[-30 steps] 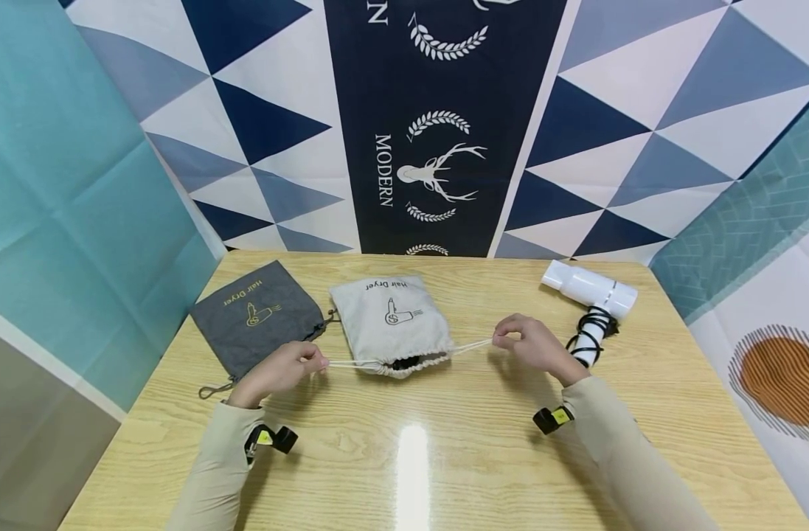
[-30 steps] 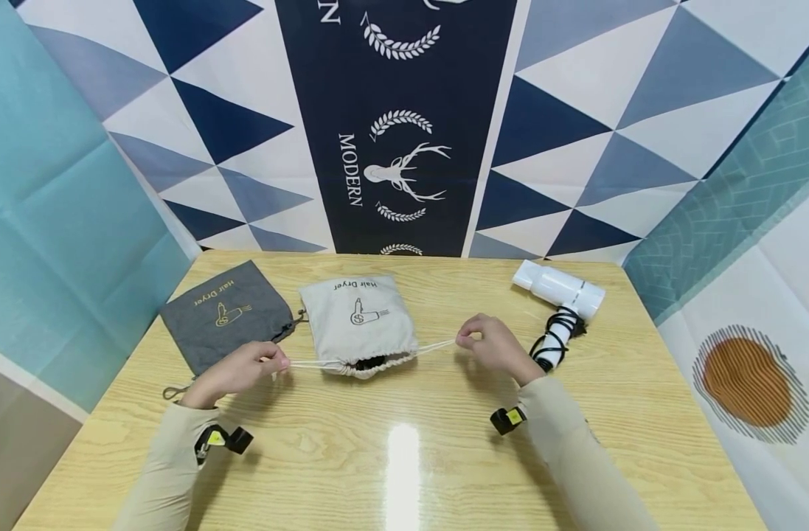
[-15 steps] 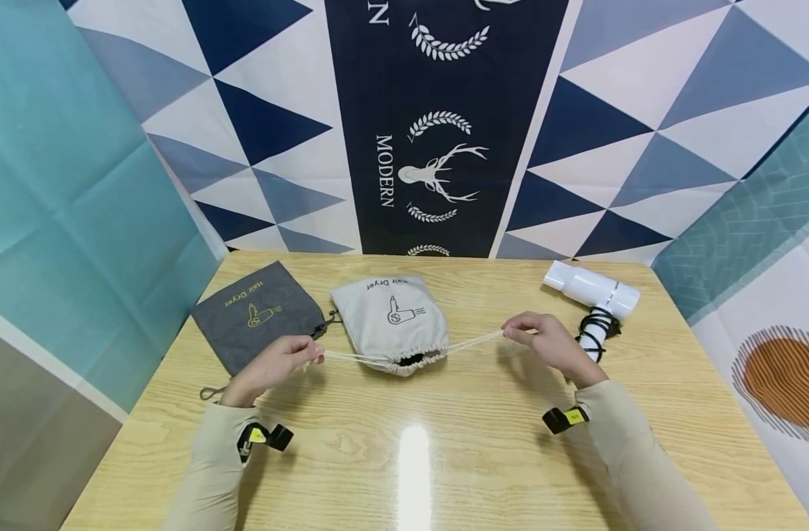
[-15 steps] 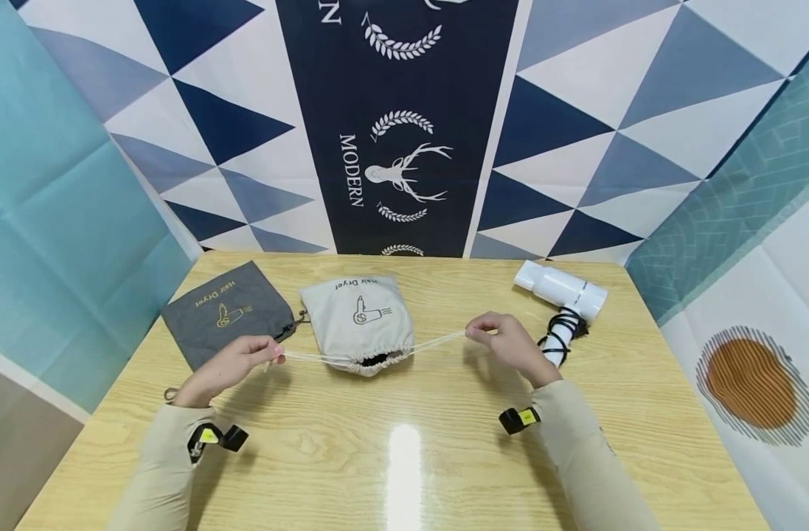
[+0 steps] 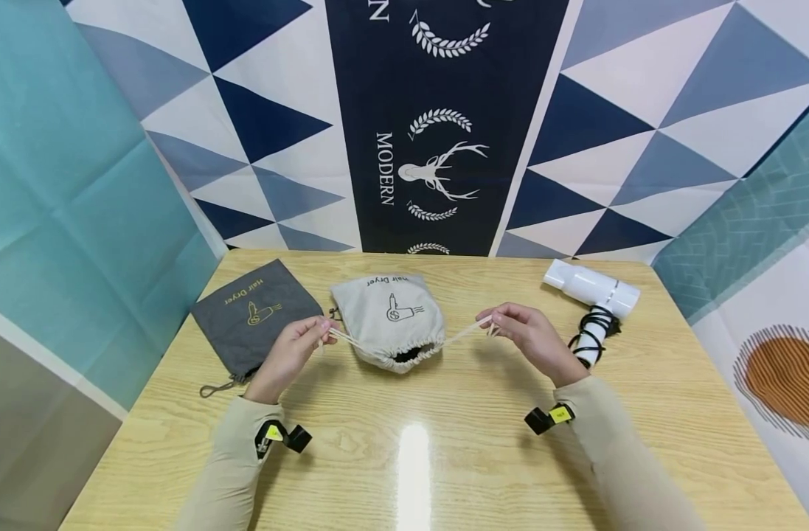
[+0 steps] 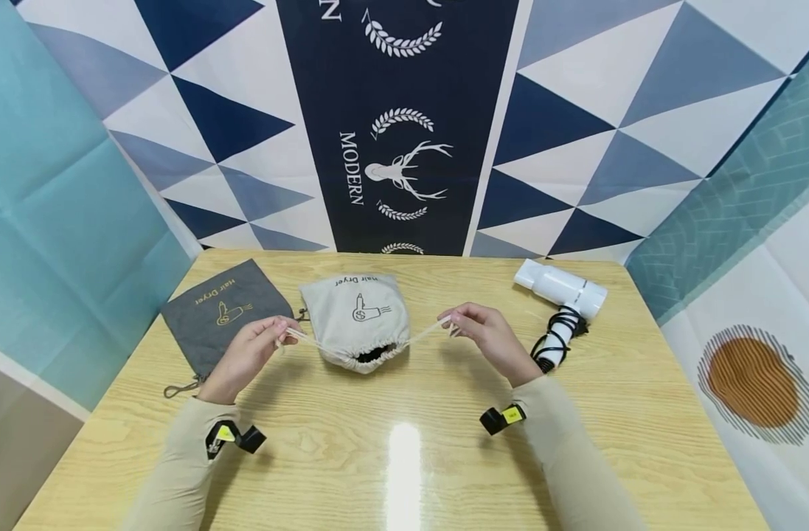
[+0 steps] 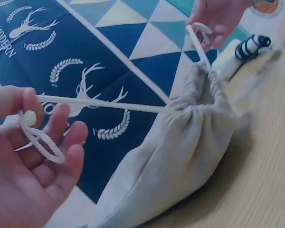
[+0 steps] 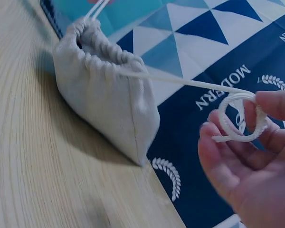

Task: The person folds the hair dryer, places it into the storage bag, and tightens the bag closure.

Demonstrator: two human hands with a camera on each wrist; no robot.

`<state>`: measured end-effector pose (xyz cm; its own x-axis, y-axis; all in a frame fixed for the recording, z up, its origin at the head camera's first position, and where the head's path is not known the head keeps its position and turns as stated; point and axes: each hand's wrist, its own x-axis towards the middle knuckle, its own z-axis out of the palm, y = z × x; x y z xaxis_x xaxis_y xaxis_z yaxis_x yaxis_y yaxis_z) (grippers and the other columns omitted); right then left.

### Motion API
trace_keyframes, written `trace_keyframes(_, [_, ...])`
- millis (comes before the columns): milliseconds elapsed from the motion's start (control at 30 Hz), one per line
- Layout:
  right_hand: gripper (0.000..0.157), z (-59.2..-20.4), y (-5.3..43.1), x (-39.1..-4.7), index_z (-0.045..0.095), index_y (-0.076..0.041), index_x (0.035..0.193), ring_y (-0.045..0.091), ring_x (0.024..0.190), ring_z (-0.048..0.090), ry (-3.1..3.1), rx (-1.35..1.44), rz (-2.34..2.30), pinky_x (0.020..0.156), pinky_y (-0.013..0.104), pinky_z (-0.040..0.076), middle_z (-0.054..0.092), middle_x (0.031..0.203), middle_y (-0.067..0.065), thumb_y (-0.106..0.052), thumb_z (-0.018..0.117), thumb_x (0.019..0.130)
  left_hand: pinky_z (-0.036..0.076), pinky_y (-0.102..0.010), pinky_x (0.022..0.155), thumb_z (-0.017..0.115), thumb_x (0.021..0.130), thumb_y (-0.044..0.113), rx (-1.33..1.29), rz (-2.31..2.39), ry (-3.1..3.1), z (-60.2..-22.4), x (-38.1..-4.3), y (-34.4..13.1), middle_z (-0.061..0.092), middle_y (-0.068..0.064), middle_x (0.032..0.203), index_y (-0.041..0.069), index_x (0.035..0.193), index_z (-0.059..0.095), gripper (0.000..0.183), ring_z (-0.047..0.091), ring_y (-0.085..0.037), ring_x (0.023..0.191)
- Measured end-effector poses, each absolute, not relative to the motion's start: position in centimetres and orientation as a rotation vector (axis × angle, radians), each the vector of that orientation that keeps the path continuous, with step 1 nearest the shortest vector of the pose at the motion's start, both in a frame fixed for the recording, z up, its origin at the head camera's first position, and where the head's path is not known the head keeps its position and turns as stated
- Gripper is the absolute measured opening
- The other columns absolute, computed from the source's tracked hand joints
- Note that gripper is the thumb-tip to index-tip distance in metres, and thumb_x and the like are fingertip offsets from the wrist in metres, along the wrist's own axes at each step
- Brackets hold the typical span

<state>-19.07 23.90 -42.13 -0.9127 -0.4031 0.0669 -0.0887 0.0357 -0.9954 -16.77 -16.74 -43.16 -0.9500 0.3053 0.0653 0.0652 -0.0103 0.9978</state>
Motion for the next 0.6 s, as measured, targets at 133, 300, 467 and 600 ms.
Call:
trace_keyframes(133, [0.021,-41.9,22.9,-19.2,0.059,-0.001,0.101,0.012,0.105,0.064,1.757,-0.654,-2.132,0.093,0.026,0.052,0.068,0.116,0.004,-0.011,0.041,0.105,0.048,-0.025,0.093,0.041,0.106,0.023,0.552,2.266,1.891,-42.9,-17.0,-15.8,0.068,0.006,0.104,0.015,0.070,0.047,0.037,0.060,-0.009,0.107])
trace_keyframes(300, [0.030,-41.6,21.5,-19.5,0.059,-0.002,0.097,0.018,0.115,0.062,1.462,-0.734,-2.253,0.099,0.030,0.049,0.068,0.119,0.010,-0.006,0.031,0.106,0.048,-0.025,0.093,0.026,0.109,0.019,0.626,2.449,1.606,-42.2,-17.4,-14.5,0.074,0.002,0.101,0.014,0.070,0.048,0.044,0.065,-0.011,0.104])
trace_keyframes(467, [0.042,-41.9,21.1,-20.0,0.059,0.001,0.098,0.029,0.122,0.059,1.009,-0.685,-2.404,0.105,0.038,0.046,0.068,0.116,0.020,-0.006,0.018,0.107,0.048,-0.029,0.098,0.024,0.109,0.018,0.652,2.575,1.371,-41.9,-17.5,-13.8,0.075,-0.002,0.094,0.013,0.072,0.054,0.048,0.069,-0.017,0.099])
trace_keyframes(600, [0.046,-42.2,21.1,-20.3,0.059,0.000,0.099,0.028,0.108,0.064,0.941,-0.658,-2.414,0.101,0.037,0.048,0.069,0.103,0.017,-0.007,0.015,0.107,0.049,-0.026,0.086,0.025,0.109,0.019,0.576,2.657,1.343,-41.9,-17.4,-13.8,0.064,0.002,0.074,0.016,0.074,0.052,0.044,0.063,-0.013,0.076])
